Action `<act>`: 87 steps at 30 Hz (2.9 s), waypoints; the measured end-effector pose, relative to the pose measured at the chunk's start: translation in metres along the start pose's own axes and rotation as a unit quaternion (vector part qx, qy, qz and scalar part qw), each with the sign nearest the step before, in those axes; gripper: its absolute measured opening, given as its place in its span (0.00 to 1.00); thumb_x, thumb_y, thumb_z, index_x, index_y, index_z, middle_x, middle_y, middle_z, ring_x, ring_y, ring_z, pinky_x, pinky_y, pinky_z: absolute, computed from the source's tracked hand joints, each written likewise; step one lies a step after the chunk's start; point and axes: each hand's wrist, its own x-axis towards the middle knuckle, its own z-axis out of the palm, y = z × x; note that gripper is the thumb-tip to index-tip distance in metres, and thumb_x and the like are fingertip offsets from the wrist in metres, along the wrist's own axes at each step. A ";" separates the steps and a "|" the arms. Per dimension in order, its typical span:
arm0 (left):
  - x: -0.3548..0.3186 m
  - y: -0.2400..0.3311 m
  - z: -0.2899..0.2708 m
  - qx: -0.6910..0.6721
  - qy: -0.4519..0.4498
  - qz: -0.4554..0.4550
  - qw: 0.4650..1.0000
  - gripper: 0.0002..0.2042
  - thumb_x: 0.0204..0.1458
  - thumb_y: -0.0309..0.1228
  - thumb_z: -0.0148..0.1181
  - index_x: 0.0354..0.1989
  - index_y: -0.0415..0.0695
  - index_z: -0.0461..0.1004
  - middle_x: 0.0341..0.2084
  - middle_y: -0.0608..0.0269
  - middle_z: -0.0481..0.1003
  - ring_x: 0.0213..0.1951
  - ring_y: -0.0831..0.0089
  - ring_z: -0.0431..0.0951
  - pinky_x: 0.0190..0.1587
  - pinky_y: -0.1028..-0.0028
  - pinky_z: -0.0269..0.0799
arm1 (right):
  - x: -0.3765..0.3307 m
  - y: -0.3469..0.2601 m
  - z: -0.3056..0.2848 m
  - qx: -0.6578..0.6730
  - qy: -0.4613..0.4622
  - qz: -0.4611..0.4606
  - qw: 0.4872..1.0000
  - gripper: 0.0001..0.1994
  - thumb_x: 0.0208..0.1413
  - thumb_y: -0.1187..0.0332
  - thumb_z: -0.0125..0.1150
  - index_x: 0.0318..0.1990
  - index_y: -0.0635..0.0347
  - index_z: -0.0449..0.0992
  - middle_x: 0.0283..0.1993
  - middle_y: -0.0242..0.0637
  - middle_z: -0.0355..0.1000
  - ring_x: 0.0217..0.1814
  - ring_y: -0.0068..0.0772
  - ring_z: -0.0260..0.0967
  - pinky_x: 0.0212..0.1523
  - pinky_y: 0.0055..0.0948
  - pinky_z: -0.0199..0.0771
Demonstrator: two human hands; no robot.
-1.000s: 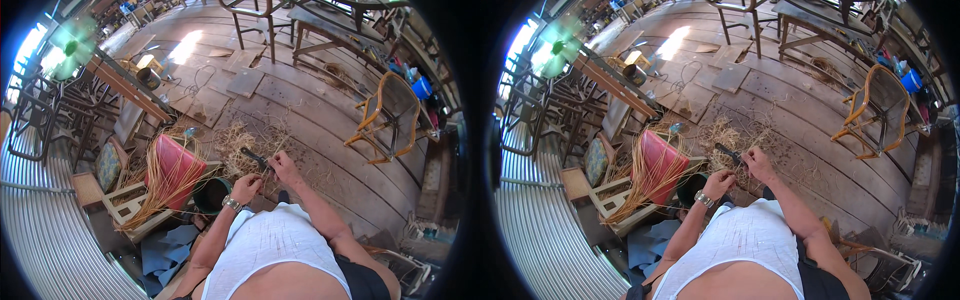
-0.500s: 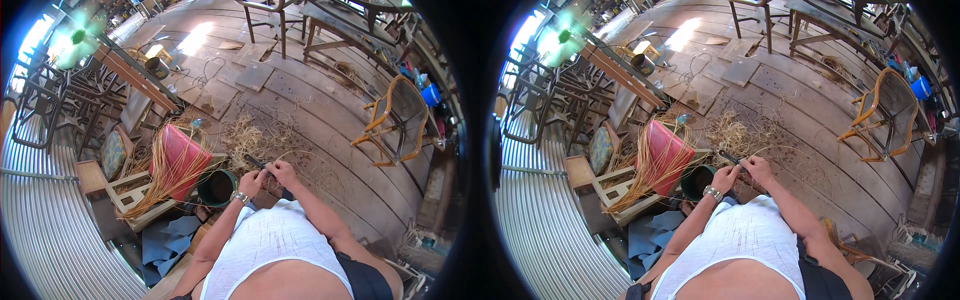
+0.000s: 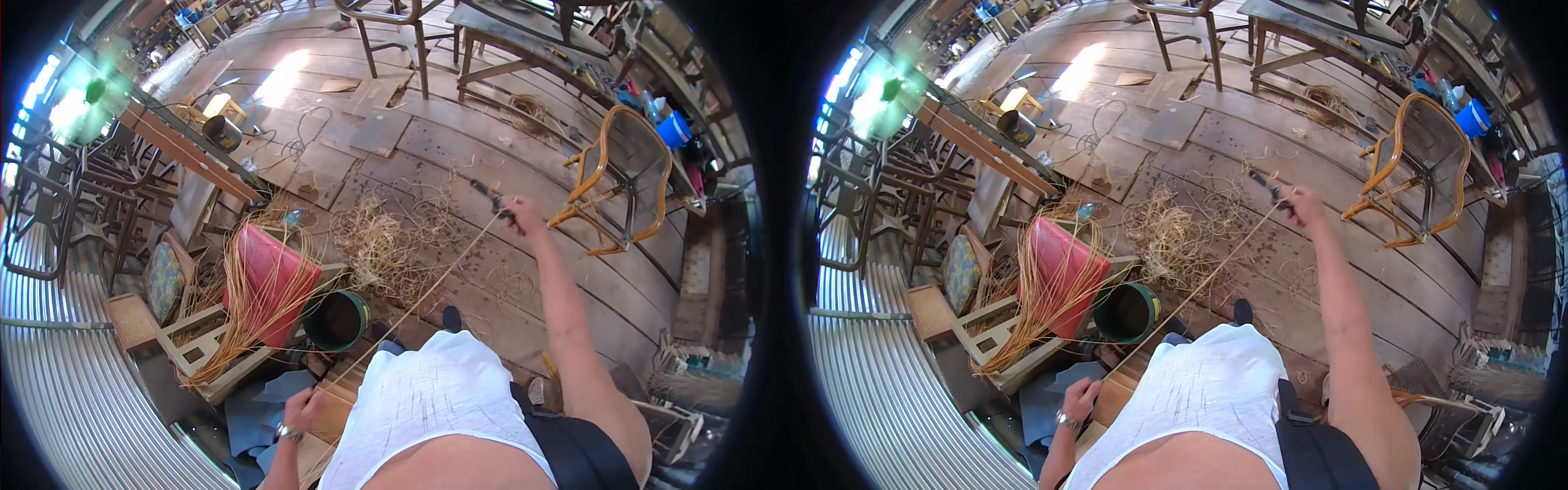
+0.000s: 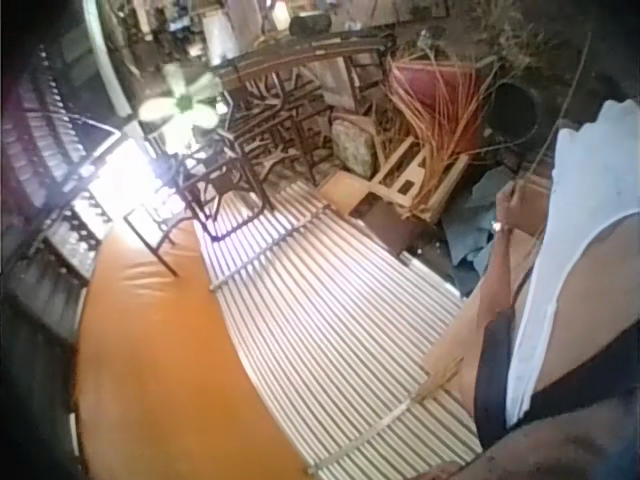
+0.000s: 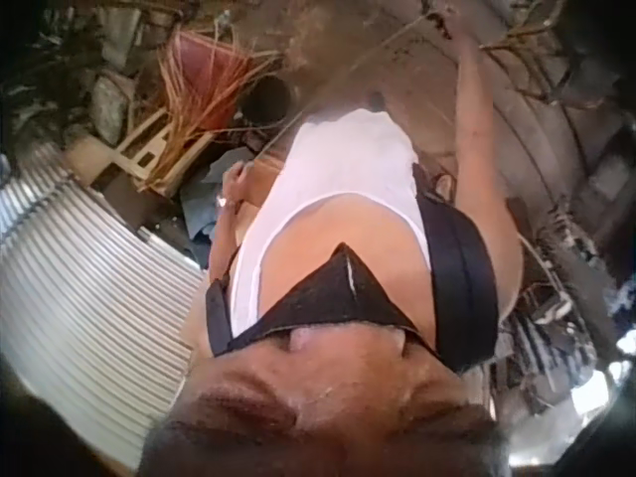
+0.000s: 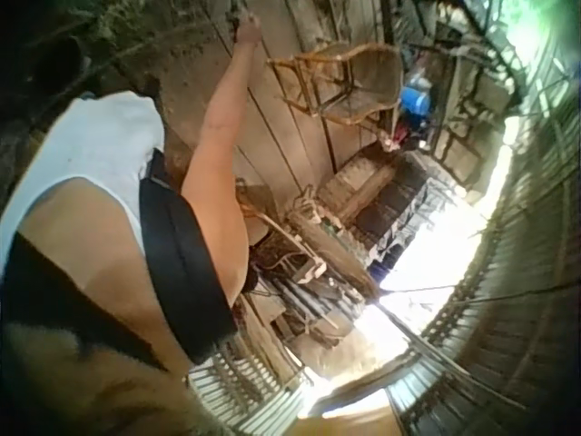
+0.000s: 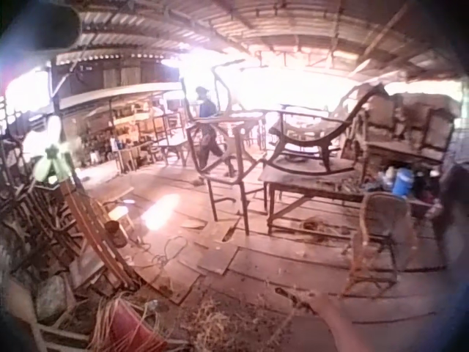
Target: The person stands in a workshop and repeatedly peels thin strips from long bamboo rods using a handheld knife. They hold the rod with one hand and draw the knife along its length to remove the outer layer, dropping the resulting shavings onto the wooden floor. The person occasionally reaches for new rods from a nearby pile.
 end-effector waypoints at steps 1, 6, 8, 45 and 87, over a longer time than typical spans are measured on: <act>-0.012 -0.038 -0.005 0.044 -0.006 -0.061 0.997 0.16 0.54 0.43 0.57 0.28 0.40 0.76 0.19 0.58 0.73 0.24 0.69 0.71 0.30 0.69 0.68 | -0.009 -0.006 -0.002 -0.028 -0.006 -0.001 1.000 0.13 0.54 0.56 0.62 0.28 0.56 0.73 0.16 0.31 0.68 0.09 0.18 0.58 0.08 0.19 0.54; 0.044 -0.063 0.027 0.236 0.005 0.009 0.972 0.39 0.47 0.57 0.59 0.58 0.36 0.64 0.52 0.43 0.70 0.52 0.50 0.72 0.54 0.57 0.66 | -0.054 -0.002 0.060 -0.012 -0.059 -0.020 0.998 0.16 0.54 0.56 0.62 0.24 0.59 0.75 0.14 0.31 0.67 0.10 0.18 0.60 0.10 0.21 0.57; 0.092 0.047 0.037 0.028 -0.035 -0.029 0.999 0.41 0.44 0.54 0.65 0.60 0.34 0.62 0.54 0.42 0.69 0.57 0.55 0.69 0.58 0.65 0.64 | -0.073 0.007 0.095 -0.026 -0.078 -0.026 0.996 0.15 0.54 0.57 0.63 0.25 0.59 0.76 0.15 0.30 0.67 0.11 0.17 0.62 0.11 0.20 0.58; 0.212 0.169 0.159 -0.308 -0.207 0.012 0.928 0.17 0.59 0.43 0.53 0.39 0.39 0.72 0.24 0.64 0.75 0.22 0.75 0.73 0.27 0.74 0.68 | -0.111 0.051 0.180 -0.043 -0.098 -0.072 0.992 0.15 0.53 0.59 0.63 0.22 0.58 0.73 0.14 0.30 0.68 0.12 0.17 0.63 0.11 0.22 0.60; 0.060 0.070 0.061 -0.119 -0.111 0.112 0.980 0.19 0.61 0.40 0.49 0.21 0.40 0.69 0.16 0.69 0.67 0.23 0.80 0.65 0.27 0.75 0.62 | -0.040 0.006 0.013 -0.075 0.047 -0.053 0.995 0.15 0.52 0.55 0.62 0.26 0.59 0.75 0.17 0.35 0.71 0.14 0.25 0.67 0.16 0.27 0.66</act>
